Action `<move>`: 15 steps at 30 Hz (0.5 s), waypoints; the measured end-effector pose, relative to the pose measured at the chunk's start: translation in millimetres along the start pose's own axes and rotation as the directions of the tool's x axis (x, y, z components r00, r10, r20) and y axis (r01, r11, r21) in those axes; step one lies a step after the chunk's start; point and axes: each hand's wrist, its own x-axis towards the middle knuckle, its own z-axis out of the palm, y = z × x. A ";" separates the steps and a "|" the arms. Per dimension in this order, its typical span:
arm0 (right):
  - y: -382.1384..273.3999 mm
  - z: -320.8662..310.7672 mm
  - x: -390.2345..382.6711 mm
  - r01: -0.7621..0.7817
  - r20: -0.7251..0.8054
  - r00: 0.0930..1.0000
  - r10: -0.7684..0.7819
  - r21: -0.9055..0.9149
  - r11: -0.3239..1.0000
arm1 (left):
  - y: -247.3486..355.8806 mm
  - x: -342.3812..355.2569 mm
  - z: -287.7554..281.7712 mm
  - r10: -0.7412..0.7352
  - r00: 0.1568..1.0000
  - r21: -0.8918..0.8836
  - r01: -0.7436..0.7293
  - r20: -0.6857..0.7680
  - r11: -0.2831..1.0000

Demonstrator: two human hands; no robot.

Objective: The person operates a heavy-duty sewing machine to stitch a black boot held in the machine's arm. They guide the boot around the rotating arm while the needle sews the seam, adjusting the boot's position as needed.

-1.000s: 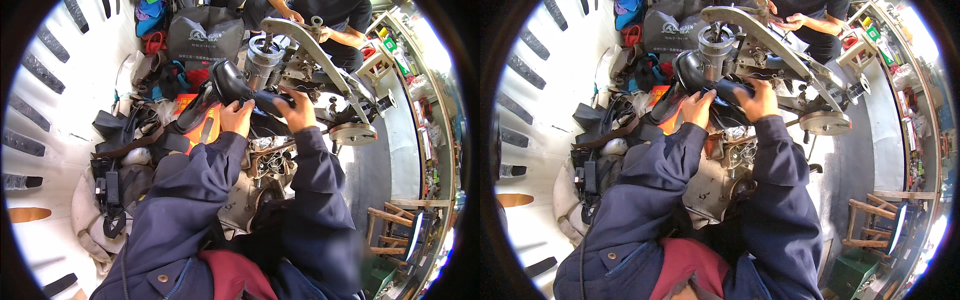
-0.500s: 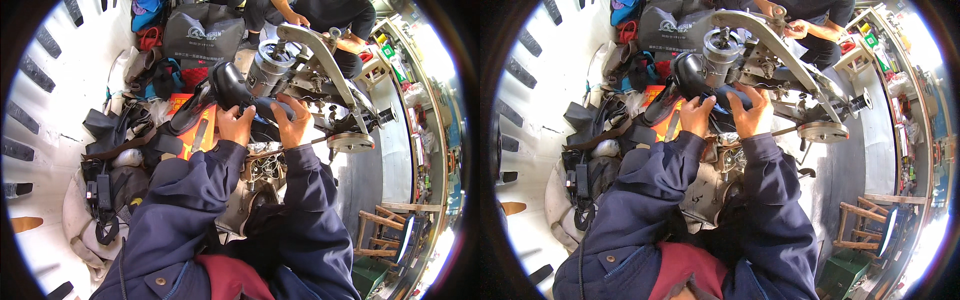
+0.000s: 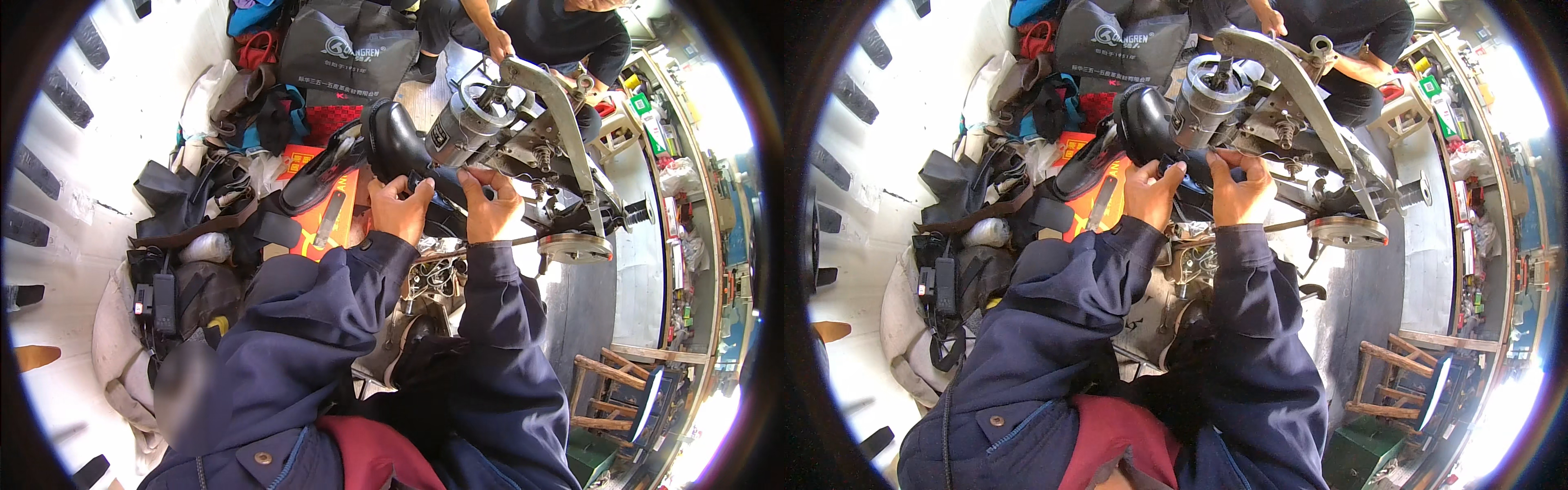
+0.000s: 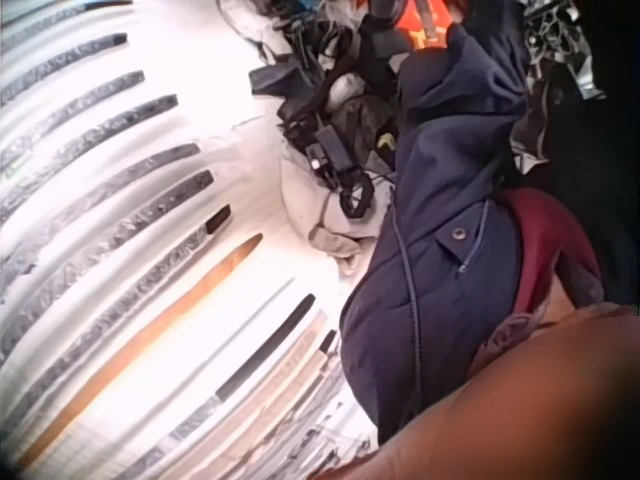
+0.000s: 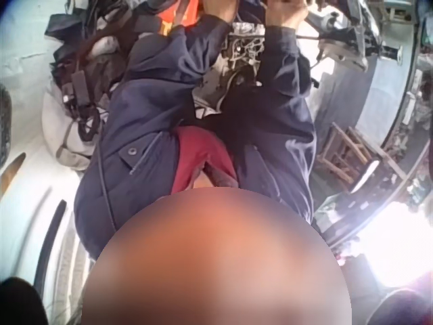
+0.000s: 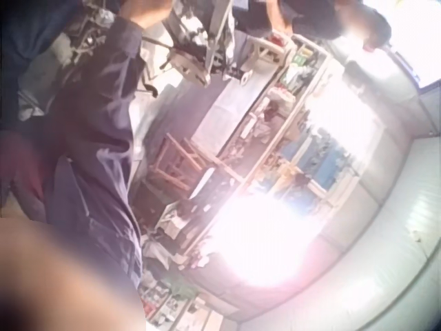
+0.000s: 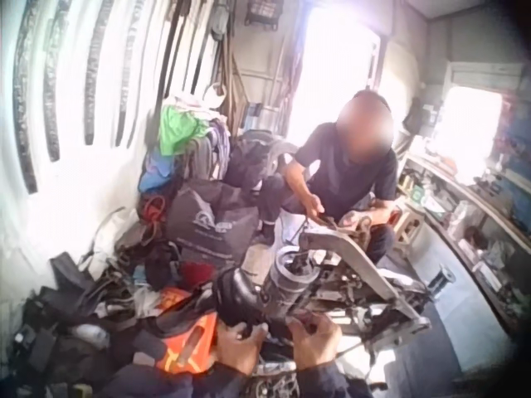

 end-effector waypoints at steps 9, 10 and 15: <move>-6.9 -4.9 -3.4 0.150 0.017 0.989 -0.150 -0.024 0.988 | -10.0 1.6 2.1 0.054 0.998 -0.097 -0.052 0.026 0.994; -9.0 -5.4 -3.5 0.143 0.022 0.990 -0.142 -0.032 0.989 | -10.5 1.9 2.3 0.031 0.999 -0.104 -0.028 0.032 0.994; -11.5 -21.6 0.7 0.231 0.145 0.966 -0.214 -0.118 0.966 | -9.0 3.5 1.8 0.032 0.999 -0.113 -0.028 0.040 0.993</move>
